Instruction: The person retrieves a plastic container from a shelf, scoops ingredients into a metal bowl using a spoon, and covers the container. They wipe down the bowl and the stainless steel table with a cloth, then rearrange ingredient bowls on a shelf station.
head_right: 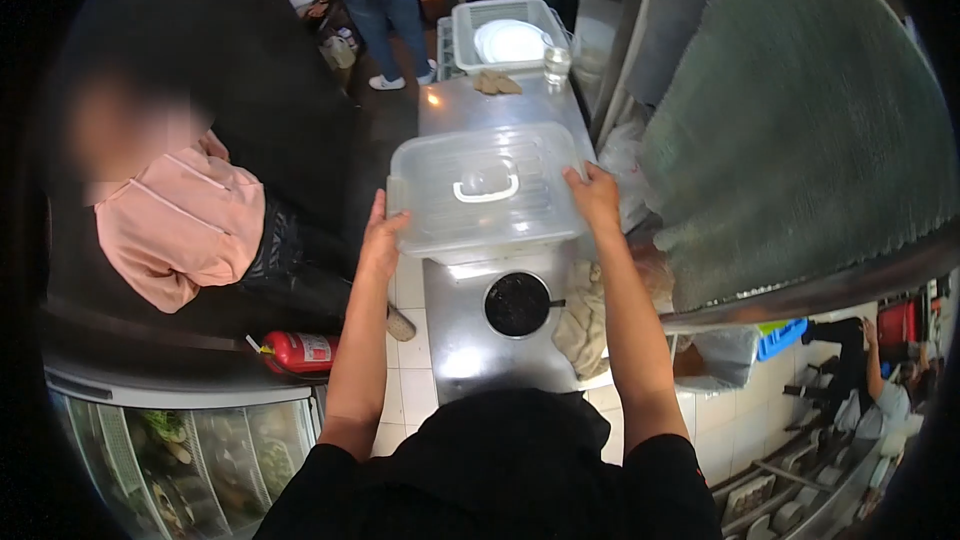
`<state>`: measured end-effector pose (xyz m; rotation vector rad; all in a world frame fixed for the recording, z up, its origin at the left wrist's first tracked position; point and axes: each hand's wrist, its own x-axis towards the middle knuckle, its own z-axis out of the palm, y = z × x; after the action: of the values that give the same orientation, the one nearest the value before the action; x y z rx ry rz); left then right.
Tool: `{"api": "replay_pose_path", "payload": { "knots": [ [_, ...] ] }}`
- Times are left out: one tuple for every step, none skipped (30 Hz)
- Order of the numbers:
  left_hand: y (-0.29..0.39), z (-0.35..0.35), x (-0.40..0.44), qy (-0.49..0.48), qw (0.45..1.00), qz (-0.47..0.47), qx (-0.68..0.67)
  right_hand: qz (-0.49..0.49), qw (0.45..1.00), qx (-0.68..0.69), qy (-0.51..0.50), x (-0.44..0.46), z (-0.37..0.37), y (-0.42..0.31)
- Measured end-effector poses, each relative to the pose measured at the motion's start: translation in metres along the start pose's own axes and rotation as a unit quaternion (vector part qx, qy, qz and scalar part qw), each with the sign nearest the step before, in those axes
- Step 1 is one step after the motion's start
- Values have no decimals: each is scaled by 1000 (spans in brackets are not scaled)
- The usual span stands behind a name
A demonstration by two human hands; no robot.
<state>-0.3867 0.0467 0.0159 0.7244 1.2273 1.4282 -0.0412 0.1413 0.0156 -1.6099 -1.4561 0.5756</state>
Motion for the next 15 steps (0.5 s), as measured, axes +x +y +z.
{"api": "replay_pose_path", "payload": {
  "knots": [
    [-1,1,0,10,1000,-9,1,11,1000,-8,3,-1,0,2],
    [2,4,-4,20,1000,-19,3,18,999,9,-25,-4,-5,-7],
    [3,4,-5,12,999,-29,1,23,998,26,-50,-4,-8,-9],
    [7,4,-6,17,998,-61,-10,30,998,20,-46,-3,-13,-9],
    [12,5,-7,24,996,-89,-20,150,981,81,-95,0,-15,-8],
    [17,7,-9,19,995,-91,-20,264,943,144,-141,1,-17,-8],
    [24,9,-12,30,994,-105,-22,264,944,143,-139,0,-20,-8],
    [29,10,-12,41,992,-117,-24,246,955,123,-112,-2,-22,-13],
    [31,10,-13,47,991,-128,-3,229,964,103,-85,-3,-24,-17],
    [30,10,-13,46,991,-127,-2,229,964,104,-84,-6,-27,-20],
    [26,12,-12,88,991,-96,24,184,978,64,-70,-10,-33,-32],
    [20,13,-9,128,988,-65,49,140,988,23,-55,-13,-37,-39],
    [12,5,-2,53,997,-14,56,141,988,22,-54,-17,-33,-38],
    [8,8,-2,51,997,-16,56,85,996,5,-22,-21,-27,-34],
    [4,14,-4,82,994,21,72,27,1000,-12,10,-23,-22,-32]
  ]
}}
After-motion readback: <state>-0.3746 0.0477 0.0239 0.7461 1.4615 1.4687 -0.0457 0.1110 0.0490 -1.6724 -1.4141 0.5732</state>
